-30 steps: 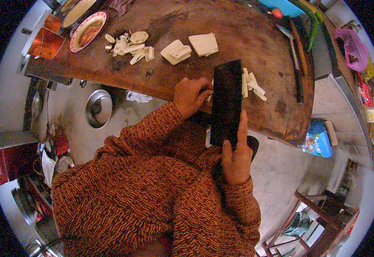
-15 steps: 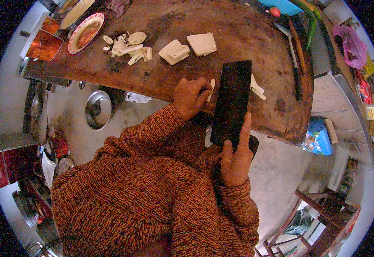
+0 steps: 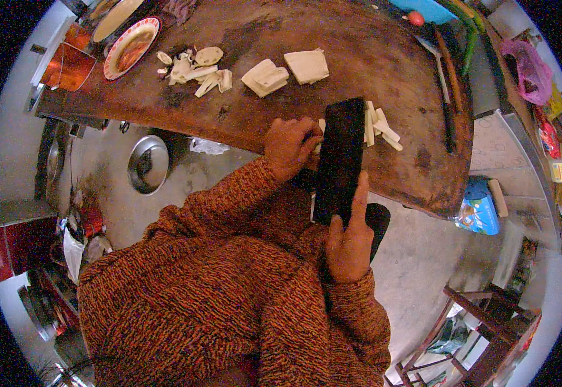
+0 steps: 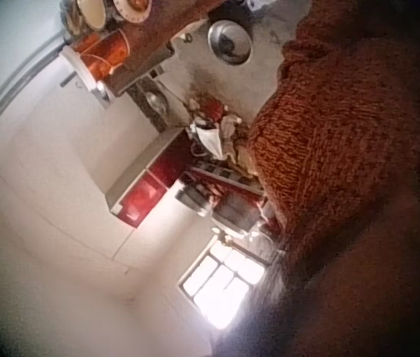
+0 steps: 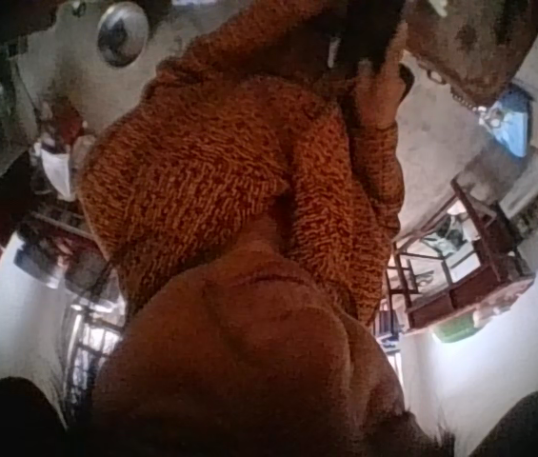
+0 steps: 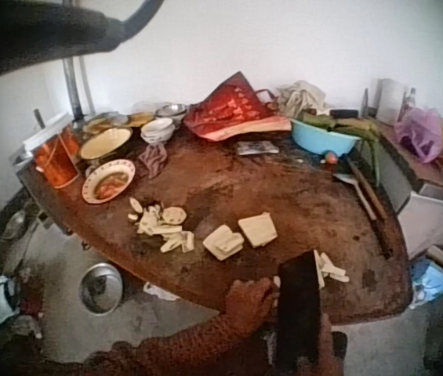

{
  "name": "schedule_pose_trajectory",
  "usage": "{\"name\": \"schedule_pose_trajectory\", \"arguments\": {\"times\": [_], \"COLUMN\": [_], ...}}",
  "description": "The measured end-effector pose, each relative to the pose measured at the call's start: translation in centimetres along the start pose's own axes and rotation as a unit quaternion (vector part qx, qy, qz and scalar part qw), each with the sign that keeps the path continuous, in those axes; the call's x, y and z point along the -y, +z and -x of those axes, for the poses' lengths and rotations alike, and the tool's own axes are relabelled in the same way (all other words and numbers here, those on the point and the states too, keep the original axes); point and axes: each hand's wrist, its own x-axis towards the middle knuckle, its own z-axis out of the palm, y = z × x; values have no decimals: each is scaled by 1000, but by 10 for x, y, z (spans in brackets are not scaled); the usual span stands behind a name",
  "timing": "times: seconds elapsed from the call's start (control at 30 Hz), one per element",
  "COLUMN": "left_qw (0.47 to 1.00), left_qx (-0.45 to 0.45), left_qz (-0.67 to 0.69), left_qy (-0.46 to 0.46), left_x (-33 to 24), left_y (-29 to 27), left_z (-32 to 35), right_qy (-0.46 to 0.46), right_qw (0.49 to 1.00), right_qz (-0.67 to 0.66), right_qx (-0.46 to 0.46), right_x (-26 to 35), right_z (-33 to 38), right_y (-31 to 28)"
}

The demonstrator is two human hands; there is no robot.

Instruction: The person uses a large cleaver to slice rectangular blocks of a white vegetable into thin strips on a wooden cutting board. The person holds the vegetable with their left hand and chops with their right hand, accumulating a pile of cut strips on the board.

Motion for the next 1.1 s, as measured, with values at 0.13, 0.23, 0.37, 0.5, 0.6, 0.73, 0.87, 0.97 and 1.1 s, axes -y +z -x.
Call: {"name": "schedule_pose_trajectory", "arguments": {"times": [0.13, 0.23, 0.37, 0.5, 0.6, 0.73, 0.87, 0.97, 1.1], "left_qw": [1000, 1000, 1000, 1000, 999, 999, 999, 999, 999], "left_qx": [-10, -23, -21, -22, -24, -27, -37, -31, -31], "left_qz": [-4, 7, 7, 4, 7, 0, -3, -5, 5], "left_qy": [5, 14, 19, 19, 21, 24, 31, 29, 36], "left_x": [0, 1, -1, 2, 1, 1, 2, 2, 4], "left_y": [1, 0, -1, 2, 0, 0, 1, 1, 3], "left_z": [0, 1, 1, 1, 1, 1, 1, 1, 1], "right_qy": [-28, -45, -31, -49, -53, -30, -29, -20, -60], "right_qw": [1000, 999, 999, 999, 998, 999, 999, 999, 997], "right_qz": [9, 9, 6, 12, 21, 26, 36, 38, 46], "right_qx": [-3, -11, -4, 1, 2, 17, 26, 33, 29], "right_x": [0, 2, 4, 1, 2, 3, 5, 6, 15], "right_z": [-1, -1, 2, 4, 5, 6, 6, 5, 2], "right_y": [-2, -2, -4, -5, -7, -9, -9, -9, -10]}}
